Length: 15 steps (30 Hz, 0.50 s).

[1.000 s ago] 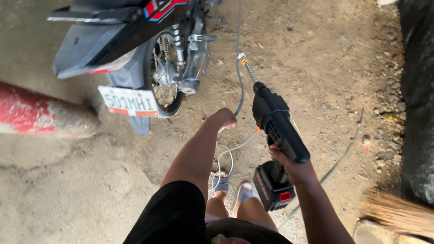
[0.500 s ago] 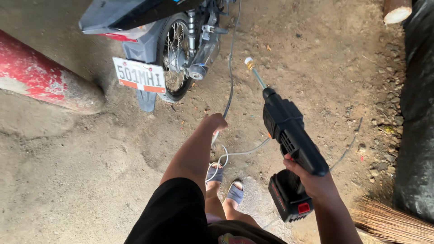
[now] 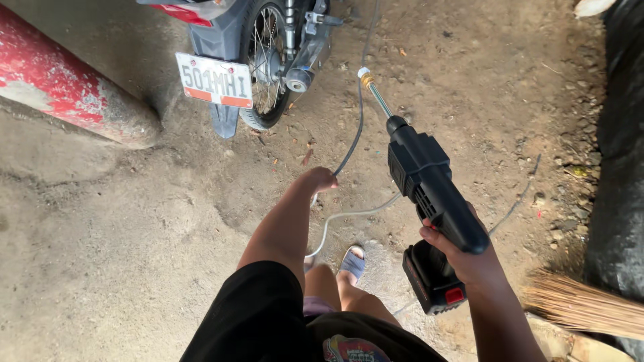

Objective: The person holds a handheld pressure washer and sprays water on the concrete floor and towards motorcycles.

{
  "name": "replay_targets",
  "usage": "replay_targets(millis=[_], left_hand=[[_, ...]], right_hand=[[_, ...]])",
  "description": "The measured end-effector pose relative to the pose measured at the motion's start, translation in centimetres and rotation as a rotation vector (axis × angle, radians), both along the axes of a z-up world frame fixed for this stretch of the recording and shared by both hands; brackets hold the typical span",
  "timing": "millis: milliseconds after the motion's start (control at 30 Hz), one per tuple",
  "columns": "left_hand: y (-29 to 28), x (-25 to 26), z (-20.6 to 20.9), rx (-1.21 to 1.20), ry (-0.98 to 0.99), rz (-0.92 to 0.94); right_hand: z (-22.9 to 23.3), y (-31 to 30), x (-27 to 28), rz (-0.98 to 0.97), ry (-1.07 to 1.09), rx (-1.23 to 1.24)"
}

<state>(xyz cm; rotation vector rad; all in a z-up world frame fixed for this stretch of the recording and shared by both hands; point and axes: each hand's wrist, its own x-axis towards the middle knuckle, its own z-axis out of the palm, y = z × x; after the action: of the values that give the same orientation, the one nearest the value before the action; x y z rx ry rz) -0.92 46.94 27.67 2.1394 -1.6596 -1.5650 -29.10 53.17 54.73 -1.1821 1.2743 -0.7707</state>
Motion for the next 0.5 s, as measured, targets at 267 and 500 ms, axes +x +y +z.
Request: replay_targets(millis=[267,500], left_hand=[[6.3,3.9,3.1,0.184,-0.203,-0.226],[14.3,8.3,3.2,0.059,-0.277,-0.044]], right_hand=[[1.0,8.3,2.2,-0.019,0.048,-0.082],[-0.5,17.0,4.4,-0.037,0.016,-0.031]])
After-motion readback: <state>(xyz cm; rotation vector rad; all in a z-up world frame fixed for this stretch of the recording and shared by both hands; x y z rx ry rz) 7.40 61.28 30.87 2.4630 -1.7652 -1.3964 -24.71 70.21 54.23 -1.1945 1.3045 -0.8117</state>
